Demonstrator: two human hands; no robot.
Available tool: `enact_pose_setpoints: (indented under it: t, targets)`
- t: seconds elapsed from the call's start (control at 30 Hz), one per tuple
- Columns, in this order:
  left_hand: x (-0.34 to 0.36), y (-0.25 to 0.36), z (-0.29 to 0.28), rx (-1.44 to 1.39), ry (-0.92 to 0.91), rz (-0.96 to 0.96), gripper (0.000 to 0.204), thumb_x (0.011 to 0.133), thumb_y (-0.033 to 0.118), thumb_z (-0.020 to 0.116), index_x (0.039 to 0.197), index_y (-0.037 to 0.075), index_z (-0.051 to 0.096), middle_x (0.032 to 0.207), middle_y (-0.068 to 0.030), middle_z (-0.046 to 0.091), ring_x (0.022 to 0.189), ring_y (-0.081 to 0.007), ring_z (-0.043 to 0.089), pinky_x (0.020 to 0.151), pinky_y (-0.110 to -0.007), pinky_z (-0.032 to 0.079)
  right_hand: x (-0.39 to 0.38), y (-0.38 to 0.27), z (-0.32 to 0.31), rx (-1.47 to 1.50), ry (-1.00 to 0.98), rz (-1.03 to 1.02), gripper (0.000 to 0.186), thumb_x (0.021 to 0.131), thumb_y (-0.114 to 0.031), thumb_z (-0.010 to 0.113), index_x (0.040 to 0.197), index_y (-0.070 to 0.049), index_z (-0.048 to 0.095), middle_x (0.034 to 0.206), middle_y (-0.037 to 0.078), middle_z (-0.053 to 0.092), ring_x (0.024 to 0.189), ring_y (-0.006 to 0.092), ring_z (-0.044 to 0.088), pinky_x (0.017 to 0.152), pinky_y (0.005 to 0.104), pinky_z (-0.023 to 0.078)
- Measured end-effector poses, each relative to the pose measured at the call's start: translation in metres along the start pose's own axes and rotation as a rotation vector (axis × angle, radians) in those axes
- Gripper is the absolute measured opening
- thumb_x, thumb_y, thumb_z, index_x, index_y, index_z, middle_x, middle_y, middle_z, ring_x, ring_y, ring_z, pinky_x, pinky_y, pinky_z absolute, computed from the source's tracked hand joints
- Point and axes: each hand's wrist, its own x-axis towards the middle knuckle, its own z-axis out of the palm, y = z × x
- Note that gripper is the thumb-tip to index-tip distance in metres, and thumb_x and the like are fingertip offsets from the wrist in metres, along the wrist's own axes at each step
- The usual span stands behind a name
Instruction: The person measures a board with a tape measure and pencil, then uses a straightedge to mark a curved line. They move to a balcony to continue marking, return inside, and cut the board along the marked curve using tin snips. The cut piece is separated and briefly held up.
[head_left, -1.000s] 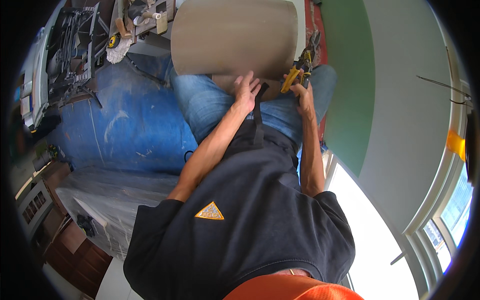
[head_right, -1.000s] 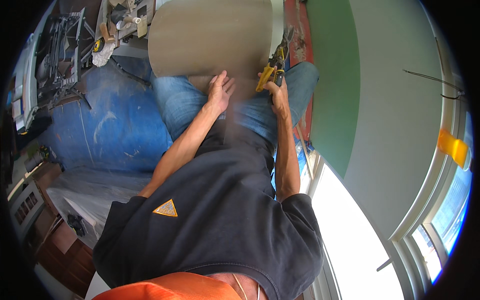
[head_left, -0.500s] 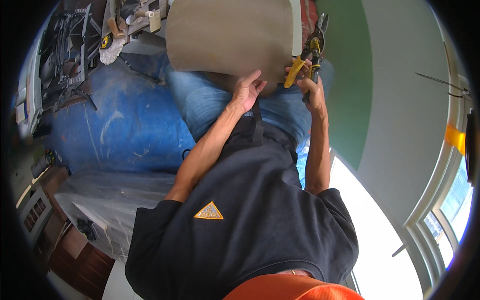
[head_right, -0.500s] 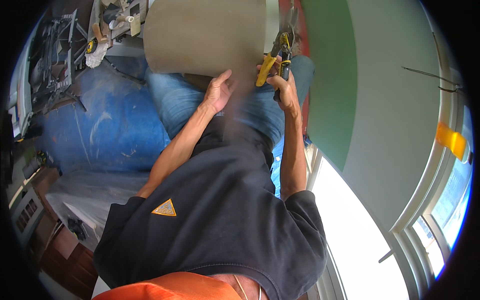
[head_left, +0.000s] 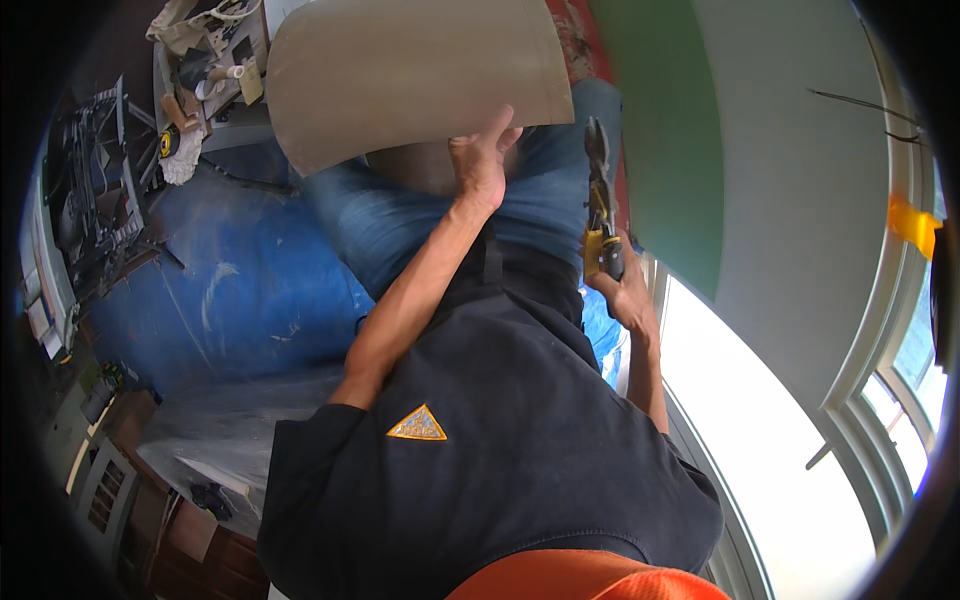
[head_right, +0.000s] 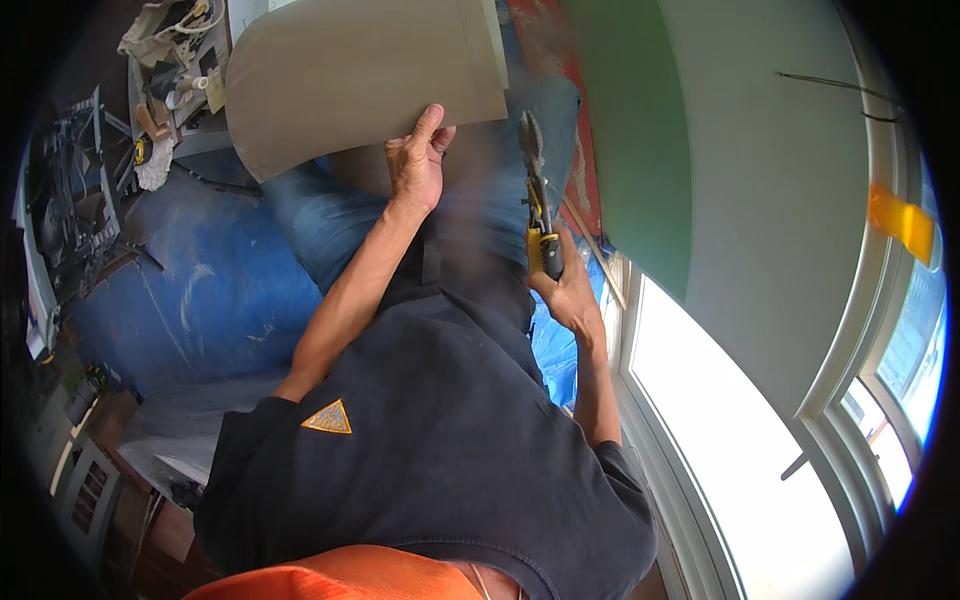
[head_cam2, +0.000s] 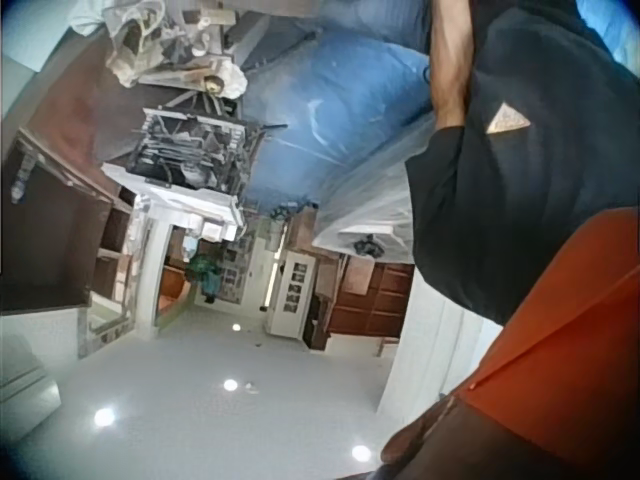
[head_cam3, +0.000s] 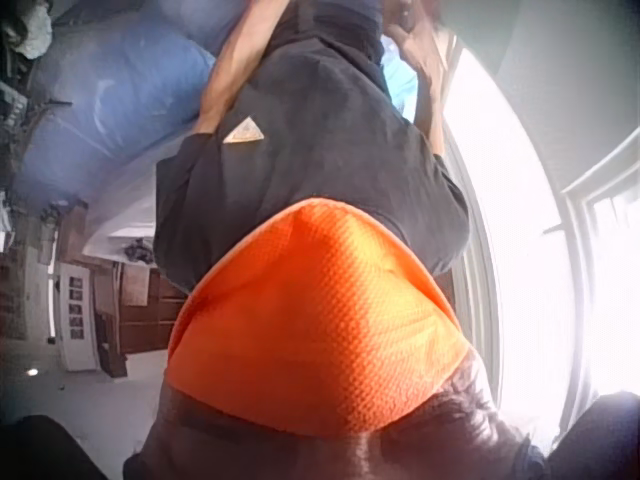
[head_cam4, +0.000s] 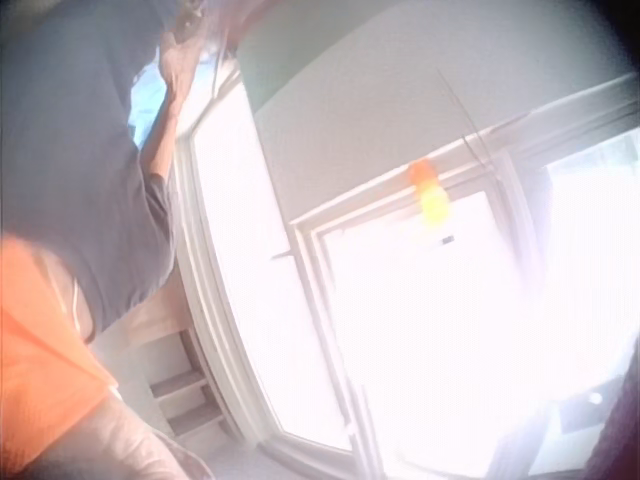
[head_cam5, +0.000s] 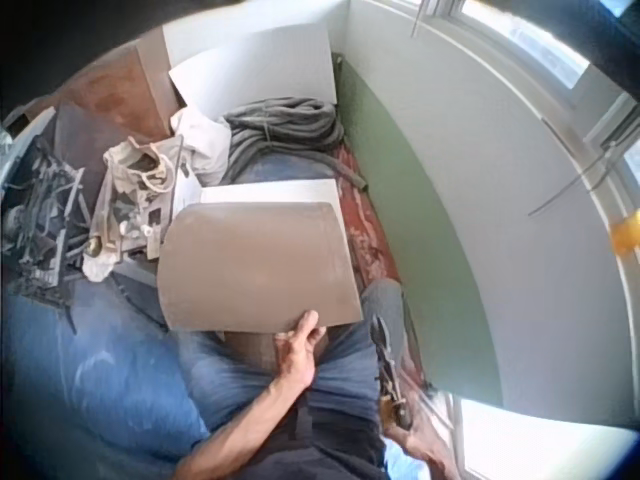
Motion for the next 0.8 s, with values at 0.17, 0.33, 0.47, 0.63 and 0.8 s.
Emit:
enact_pose_setpoints:
  t: [0.17,0.33,0.47,0.63,0.8]
  targets:
    - [-0.008,0.001,0.027,0.023,0.013,0.022,0.020,0.091,0.010,0.079,0.107,0.018,0.069,0.109,0.0042,0.069,0.098,-0.0089,0.065,0.078,-0.028,0.056,-0.014,0.005,0.008,-0.088,0.049,-0.042,0.076,0.070,-0.019,0.065,0.142,-0.003,0.048,0.113,0.019,0.064,0.108,0.0329,0.062,0.101,0.0407,0.047]
    - [-0.014,0.005,0.042,0.044,0.045,0.041,0.023,0.091,0.010,0.079,0.110,0.016,0.068,0.111,0.0026,0.068,0.099,-0.0100,0.065,0.079,-0.029,0.056,-0.008,0.000,0.014,-0.048,0.055,-0.057,0.077,0.068,-0.021,0.067,0.142,-0.003,0.050,0.119,0.019,0.065,0.114,0.0339,0.061,0.106,0.0421,0.044]
    - [-0.014,0.006,0.045,0.069,0.054,0.029,0.026,0.091,0.011,0.079,0.113,0.017,0.067,0.113,0.0026,0.068,0.101,-0.0103,0.065,0.081,-0.030,0.056,-0.003,0.000,0.015,-0.040,0.051,-0.086,0.078,0.067,-0.022,0.069,0.141,-0.004,0.051,0.120,0.018,0.066,0.115,0.0332,0.062,0.106,0.0427,0.043]
    - [-0.015,0.006,0.042,0.071,0.045,0.011,0.028,0.090,0.011,0.080,0.114,0.018,0.067,0.114,0.0030,0.067,0.104,-0.0104,0.064,0.081,-0.031,0.056,-0.002,0.002,0.019,-0.026,0.078,-0.091,0.073,0.067,-0.023,0.068,0.137,-0.004,0.053,0.117,0.017,0.067,0.112,0.0322,0.063,0.103,0.0425,0.045]
    - [-0.014,0.006,0.042,0.080,0.053,0.002,0.029,0.090,0.011,0.080,0.115,0.018,0.066,0.113,0.0030,0.067,0.104,-0.0103,0.064,0.082,-0.032,0.056,0.001,0.002,0.021,-0.022,0.095,-0.081,0.067,0.068,-0.025,0.067,0.131,-0.004,0.056,0.113,0.016,0.068,0.107,0.0304,0.065,0.099,0.0424,0.047]
